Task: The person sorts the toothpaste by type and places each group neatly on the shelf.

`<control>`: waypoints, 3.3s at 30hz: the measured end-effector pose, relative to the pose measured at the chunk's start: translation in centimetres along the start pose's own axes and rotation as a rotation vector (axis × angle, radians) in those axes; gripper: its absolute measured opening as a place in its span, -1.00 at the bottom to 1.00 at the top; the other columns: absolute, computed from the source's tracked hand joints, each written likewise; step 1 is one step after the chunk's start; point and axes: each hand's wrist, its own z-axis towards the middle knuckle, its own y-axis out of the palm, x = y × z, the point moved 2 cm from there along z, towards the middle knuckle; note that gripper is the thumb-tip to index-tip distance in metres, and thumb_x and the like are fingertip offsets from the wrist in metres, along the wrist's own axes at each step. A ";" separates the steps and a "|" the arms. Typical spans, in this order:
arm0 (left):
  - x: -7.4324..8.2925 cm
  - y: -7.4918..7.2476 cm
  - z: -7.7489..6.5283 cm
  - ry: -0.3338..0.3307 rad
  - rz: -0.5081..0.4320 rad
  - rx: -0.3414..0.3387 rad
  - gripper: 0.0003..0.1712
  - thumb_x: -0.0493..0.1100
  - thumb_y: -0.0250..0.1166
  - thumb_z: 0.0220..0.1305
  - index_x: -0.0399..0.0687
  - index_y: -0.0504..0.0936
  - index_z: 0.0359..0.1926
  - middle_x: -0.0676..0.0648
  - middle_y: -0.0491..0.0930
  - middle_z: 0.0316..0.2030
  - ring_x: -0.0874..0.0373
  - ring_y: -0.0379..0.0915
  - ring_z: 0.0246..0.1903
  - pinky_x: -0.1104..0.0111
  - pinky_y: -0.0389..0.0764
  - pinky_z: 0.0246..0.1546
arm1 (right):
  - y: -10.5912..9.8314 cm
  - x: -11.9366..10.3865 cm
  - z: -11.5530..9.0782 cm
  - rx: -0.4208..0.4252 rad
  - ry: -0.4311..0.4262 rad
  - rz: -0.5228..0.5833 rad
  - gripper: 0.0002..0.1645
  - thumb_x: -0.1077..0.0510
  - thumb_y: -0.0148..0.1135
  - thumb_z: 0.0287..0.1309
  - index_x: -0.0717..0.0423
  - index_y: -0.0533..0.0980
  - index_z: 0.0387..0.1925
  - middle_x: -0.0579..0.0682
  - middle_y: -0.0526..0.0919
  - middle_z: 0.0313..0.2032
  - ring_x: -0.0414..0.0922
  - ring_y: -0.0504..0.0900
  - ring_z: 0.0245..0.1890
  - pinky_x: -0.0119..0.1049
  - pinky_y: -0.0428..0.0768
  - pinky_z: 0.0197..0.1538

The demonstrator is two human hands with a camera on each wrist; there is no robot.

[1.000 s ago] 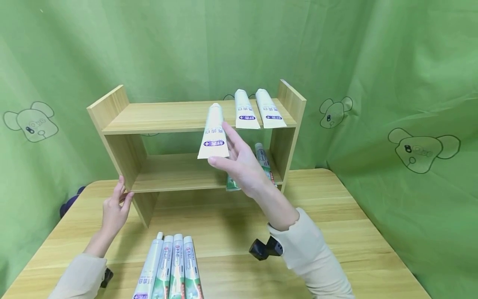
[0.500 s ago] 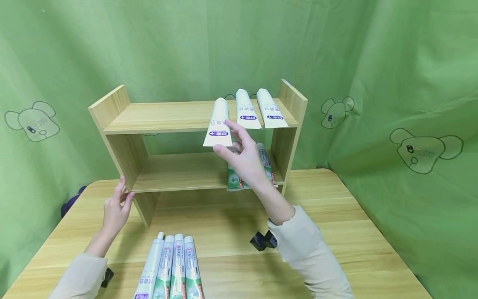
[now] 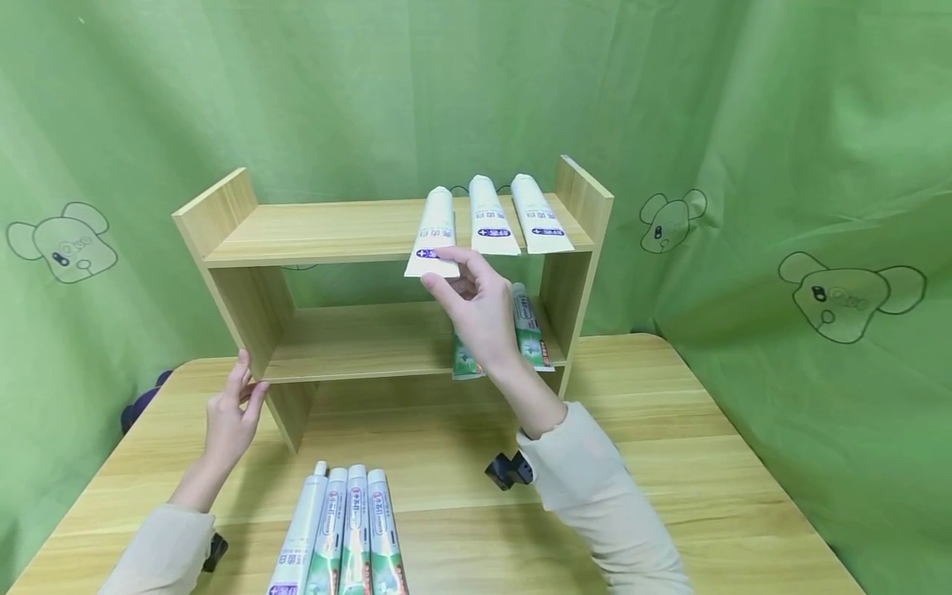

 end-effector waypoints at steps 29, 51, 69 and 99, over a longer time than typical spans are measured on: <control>0.2 -0.1 0.1 -0.005 -0.019 0.003 -0.09 -0.57 0.21 0.00 -0.01 0.11 0.35 -0.52 0.54 -0.34 -0.29 0.55 -0.55 0.04 0.65 -0.56 | 2.3 2.6 -4.9 -0.249 -0.026 0.214 -0.62 0.38 -0.06 0.20 0.47 0.27 0.05 -0.14 0.60 -0.50 -0.30 0.51 -0.63 -0.50 0.58 -0.53; 0.2 -0.2 0.5 -0.012 -0.005 0.000 -0.10 -0.55 0.22 0.02 0.00 0.11 0.35 -0.53 0.51 -0.24 -0.30 0.54 -0.55 0.03 0.64 -0.55 | 5.4 14.2 -15.1 -0.905 0.682 0.093 -0.17 0.15 0.18 0.15 0.26 -0.03 0.32 0.05 0.52 -0.24 0.13 0.54 -0.24 -0.10 0.64 -0.18; 0.4 -0.1 0.3 -0.013 -0.014 0.006 -0.11 -0.55 0.22 0.02 0.01 0.13 0.34 -0.54 0.47 -0.16 -0.31 0.55 -0.53 0.03 0.64 -0.54 | 5.9 16.0 -18.2 -0.874 1.043 0.172 -0.11 0.23 0.27 0.05 0.11 -0.01 0.32 -0.03 0.54 -0.61 -0.27 0.46 -0.71 -0.55 0.58 -0.61; 0.0 0.1 0.2 -0.031 -0.009 -0.005 -0.15 -0.50 0.20 0.09 0.05 0.10 0.35 -0.54 0.51 -0.22 -0.30 0.55 -0.54 0.03 0.65 -0.54 | 7.5 15.8 -17.7 -0.937 0.745 -0.057 -0.06 0.39 0.40 -0.20 0.11 0.09 0.20 -0.01 0.51 -0.59 -0.21 0.43 -0.69 -0.51 0.45 -0.65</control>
